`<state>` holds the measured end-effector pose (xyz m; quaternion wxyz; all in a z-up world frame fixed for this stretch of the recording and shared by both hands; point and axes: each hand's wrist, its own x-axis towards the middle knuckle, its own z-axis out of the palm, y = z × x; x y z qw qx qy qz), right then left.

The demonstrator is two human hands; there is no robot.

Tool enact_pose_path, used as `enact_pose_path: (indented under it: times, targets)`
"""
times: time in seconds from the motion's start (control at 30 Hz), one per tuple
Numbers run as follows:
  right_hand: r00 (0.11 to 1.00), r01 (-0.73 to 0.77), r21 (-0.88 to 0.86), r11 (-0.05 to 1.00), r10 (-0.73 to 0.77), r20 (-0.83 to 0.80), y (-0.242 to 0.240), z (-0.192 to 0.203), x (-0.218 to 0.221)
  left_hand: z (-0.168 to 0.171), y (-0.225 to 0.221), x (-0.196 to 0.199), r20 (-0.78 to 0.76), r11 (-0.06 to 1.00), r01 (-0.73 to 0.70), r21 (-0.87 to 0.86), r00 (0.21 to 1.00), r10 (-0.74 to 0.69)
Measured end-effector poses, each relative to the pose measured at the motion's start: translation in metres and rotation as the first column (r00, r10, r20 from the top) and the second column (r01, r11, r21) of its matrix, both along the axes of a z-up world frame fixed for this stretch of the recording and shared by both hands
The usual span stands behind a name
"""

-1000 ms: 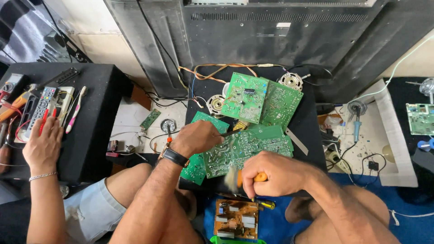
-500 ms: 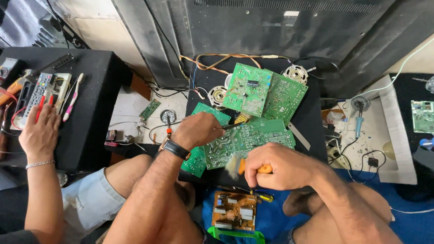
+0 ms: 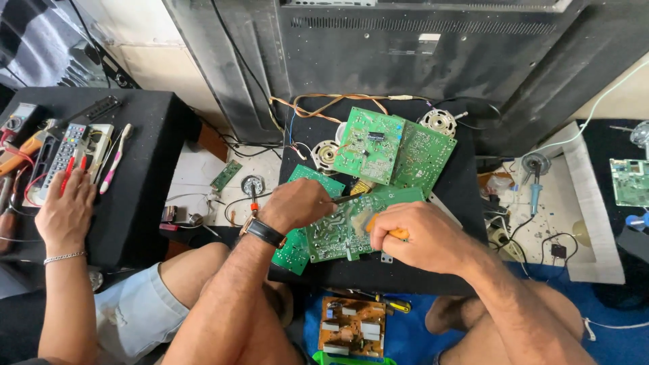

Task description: Cleaning and inspecting electronic circuit boards using a brush and a small hand tool on a repair bench.

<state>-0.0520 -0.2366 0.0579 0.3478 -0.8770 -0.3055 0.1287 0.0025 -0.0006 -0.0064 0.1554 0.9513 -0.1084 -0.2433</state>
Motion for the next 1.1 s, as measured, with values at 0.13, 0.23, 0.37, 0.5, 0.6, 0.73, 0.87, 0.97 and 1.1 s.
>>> enact_pose_path:
  times: [0.13, 0.23, 0.37, 0.5, 0.6, 0.73, 0.87, 0.97, 1.1]
  targets:
    - [0.983, 0.018, -0.108, 0.994, 0.003, 0.185, 0.001, -0.008, -0.003, 0.002, 0.000, -0.003, 0.009, 1.000, -0.001, -0.008, 1.000, 0.001]
    - [0.978, 0.020, -0.087, 0.996, -0.002, 0.206, 0.003, -0.022, -0.002, 0.002, 0.000, -0.004, 0.016, 1.000, -0.001, -0.013, 1.000, 0.001]
    - [0.990, -0.140, -0.017, 0.990, 0.141, 0.028, 0.011, -0.016, -0.009, -0.007, 0.001, -0.001, 0.014, 1.000, -0.013, -0.005, 1.000, 0.013]
    - [0.961, -0.209, 0.125, 0.970, 0.227, -0.158, 0.006, 0.002, -0.010, -0.004, 0.000, -0.001, 0.008, 0.999, -0.030, -0.017, 1.000, 0.030]
    - [0.992, -0.074, -0.014, 0.997, 0.075, 0.097, -0.002, -0.014, 0.002, -0.010, 0.001, 0.000, 0.033, 1.000, -0.029, -0.006, 0.999, 0.029]
    - [0.992, -0.064, -0.044, 0.997, 0.069, 0.108, 0.004, -0.023, -0.002, -0.016, 0.001, 0.003, 0.023, 1.000, -0.020, -0.010, 1.000, 0.020]
    - [0.949, -0.259, 0.110, 0.960, 0.274, -0.157, 0.006, -0.006, -0.013, -0.018, 0.002, 0.002, 0.037, 0.999, -0.025, -0.043, 0.999, 0.027]
    - [0.946, -0.256, 0.155, 0.954, 0.280, -0.162, 0.004, 0.003, -0.010, -0.018, 0.002, 0.001, 0.044, 0.999, -0.022, -0.049, 0.999, 0.025]
    - [0.987, -0.131, 0.020, 0.991, 0.128, 0.096, 0.000, -0.014, -0.002, -0.011, -0.001, 0.000, 0.042, 1.000, -0.018, -0.021, 0.999, 0.019]
